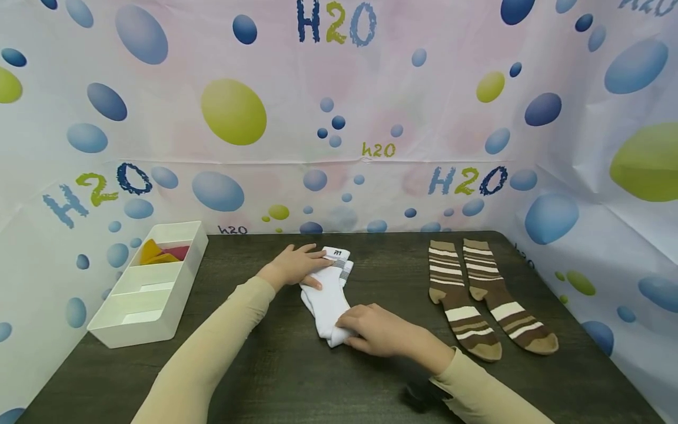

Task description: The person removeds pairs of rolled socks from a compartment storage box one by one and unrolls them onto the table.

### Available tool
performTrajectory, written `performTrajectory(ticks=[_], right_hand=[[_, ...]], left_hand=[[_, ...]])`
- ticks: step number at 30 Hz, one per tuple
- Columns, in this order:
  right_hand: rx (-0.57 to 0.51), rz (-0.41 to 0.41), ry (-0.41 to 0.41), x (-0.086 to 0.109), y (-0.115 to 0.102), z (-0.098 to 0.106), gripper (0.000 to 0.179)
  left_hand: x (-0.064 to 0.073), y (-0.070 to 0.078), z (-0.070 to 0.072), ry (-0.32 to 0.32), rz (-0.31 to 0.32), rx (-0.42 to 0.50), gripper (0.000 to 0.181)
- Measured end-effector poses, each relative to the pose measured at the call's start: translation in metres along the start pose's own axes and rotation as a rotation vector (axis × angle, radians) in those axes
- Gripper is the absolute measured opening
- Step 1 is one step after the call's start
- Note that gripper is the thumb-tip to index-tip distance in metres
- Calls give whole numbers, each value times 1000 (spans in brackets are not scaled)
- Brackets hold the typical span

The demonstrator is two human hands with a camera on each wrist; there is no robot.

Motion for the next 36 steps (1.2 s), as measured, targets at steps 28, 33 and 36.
performTrajectory(ticks=[28,33,36], right_hand=[[137,-13,-99,26,-21,2,49],[150,-25,-180,33,-27,2,61],[151,-30,-218,35,-29,2,65]], left_hand=[[-2,-1,-2,9,2,1,75],[-4,0,-2,11,3,9,75],[-5,1,-2,11,7,15,74]])
Point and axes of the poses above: each hand's wrist, its own x-axis away from the middle knuckle, its own z-axis out of the back of the hand, y = z × x, the point moved 4 cm from there along -x, towards the middle knuckle, and after that the axes turned 11 degrees about x, right-handed, at the moved point
